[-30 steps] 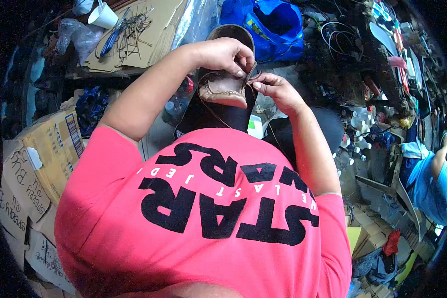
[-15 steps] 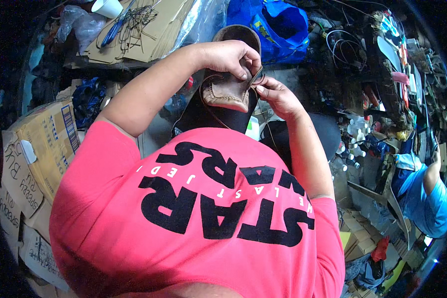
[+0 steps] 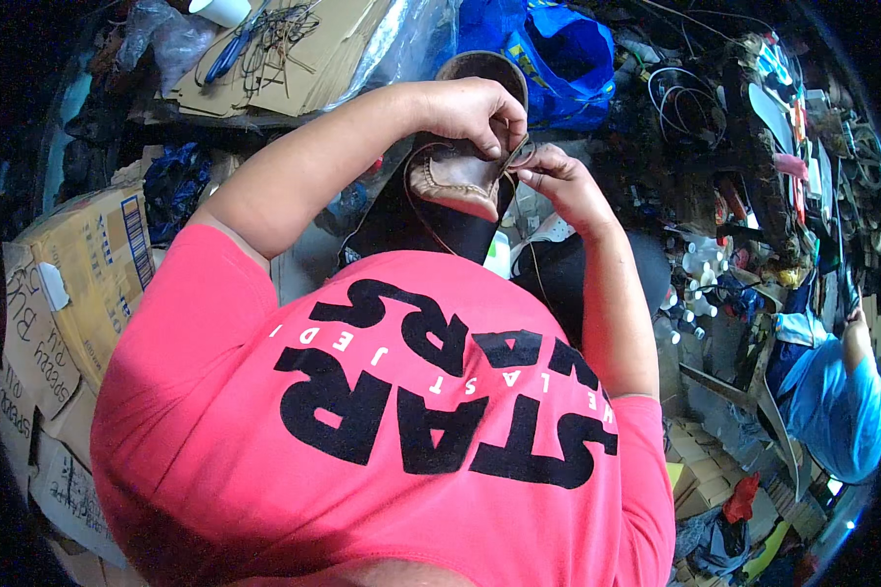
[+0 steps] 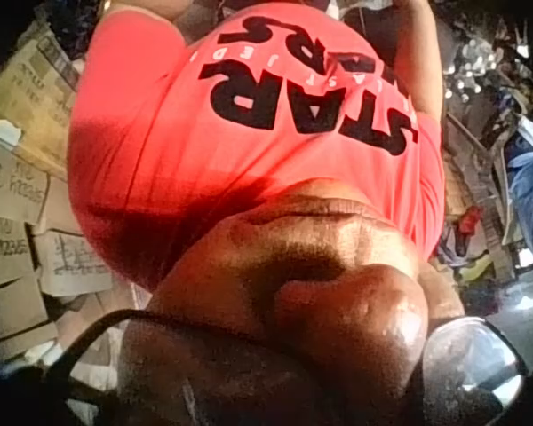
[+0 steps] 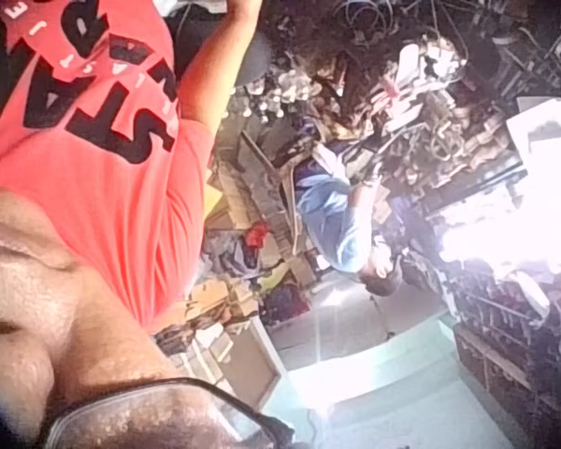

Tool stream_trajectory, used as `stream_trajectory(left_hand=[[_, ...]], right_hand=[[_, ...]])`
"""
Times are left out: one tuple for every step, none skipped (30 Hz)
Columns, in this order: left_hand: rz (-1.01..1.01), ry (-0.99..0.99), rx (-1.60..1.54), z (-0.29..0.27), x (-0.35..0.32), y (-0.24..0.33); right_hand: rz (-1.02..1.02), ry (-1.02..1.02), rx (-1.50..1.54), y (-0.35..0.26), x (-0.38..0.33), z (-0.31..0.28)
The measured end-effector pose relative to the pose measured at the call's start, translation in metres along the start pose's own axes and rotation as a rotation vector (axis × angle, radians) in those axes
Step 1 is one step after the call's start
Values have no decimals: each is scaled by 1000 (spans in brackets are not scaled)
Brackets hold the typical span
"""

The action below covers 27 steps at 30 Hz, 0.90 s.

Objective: Hand-stitching and trimming a leather shoe upper component using a needle, thread, and scissors.

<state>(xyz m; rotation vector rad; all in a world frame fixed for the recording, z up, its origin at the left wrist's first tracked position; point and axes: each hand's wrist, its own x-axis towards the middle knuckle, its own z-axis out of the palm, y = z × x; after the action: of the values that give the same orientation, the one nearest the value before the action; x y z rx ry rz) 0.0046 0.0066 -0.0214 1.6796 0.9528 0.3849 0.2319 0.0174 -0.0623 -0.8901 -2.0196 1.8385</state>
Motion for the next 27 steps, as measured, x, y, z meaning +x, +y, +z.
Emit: stream_trajectory(left_hand=[[1, -1, 0, 0, 0, 1], [1, 13, 37, 2, 0, 1], [-4, 30, 74, 2, -2, 3], [-6, 33, 74, 3, -3, 4], [-18, 48, 73, 3, -4, 6], [-28, 61, 72, 4, -4, 7], [-27, 61, 72, 4, -4, 4], [-6, 55, 18, 4, -3, -1], [12, 51, -37, 3, -5, -1], [11, 53, -38, 2, -5, -1], [-33, 18, -35, 1, -4, 0], [-74, -18, -32, -1, -4, 2], [-72, -18, -32, -2, -3, 3], [-70, -46, -13, -4, -3, 4], [-70, -72, 6, -5, -4, 4], [-69, -70, 5, -5, -4, 4], [-61, -67, 28, -4, -4, 5], [-53, -67, 51, -4, -5, 6], [-53, -67, 50, -4, -6, 8], [-66, -67, 71, -4, -7, 10], [-77, -70, 92, -5, -7, 12], [-75, -70, 92, -4, -7, 12], [-72, -55, 86, -4, -7, 10], [-70, -38, 80, -3, -6, 8], [-70, -36, 80, -4, -6, 7], [-73, -31, 87, -4, -6, 5], [-75, -26, 93, -4, -6, 5]], right_hand=[[0, 1, -1, 2, -1, 1], [49, 17, 146, 5, -2, 4], [96, 28, 293, 7, -2, 6], [127, 23, 320, 10, -4, 8], [127, 20, 321, 14, -4, 11], [124, 45, 441, 18, -5, 14], [122, 71, 561, 22, -6, 17], [125, 55, 552, 25, -8, 16], [125, 52, 552, 23, -8, 16], [152, 56, 546, 21, -10, 16], [179, 61, 540, 18, -12, 15], [179, 62, 538, 16, -13, 15], [177, 78, 503, 14, -15, 16], [174, 94, 468, 12, -17, 17], [174, 93, 466, 11, -19, 18], [181, 109, 437, 10, -21, 19], [188, 124, 408, 9, -24, 21], [182, 169, 412, 2, -26, 27], [183, 169, 413, 2, -25, 28], [191, 182, 394, 3, -23, 29], [199, 199, 375, 3, -22, 30], [199, 201, 374, 3, -21, 30], [174, 192, 415, 4, -20, 30], [148, 181, 455, 6, -18, 29], [148, 180, 454, 9, -16, 28], [125, 156, 481, 13, -14, 27], [103, 132, 508, 16, -12, 25]])
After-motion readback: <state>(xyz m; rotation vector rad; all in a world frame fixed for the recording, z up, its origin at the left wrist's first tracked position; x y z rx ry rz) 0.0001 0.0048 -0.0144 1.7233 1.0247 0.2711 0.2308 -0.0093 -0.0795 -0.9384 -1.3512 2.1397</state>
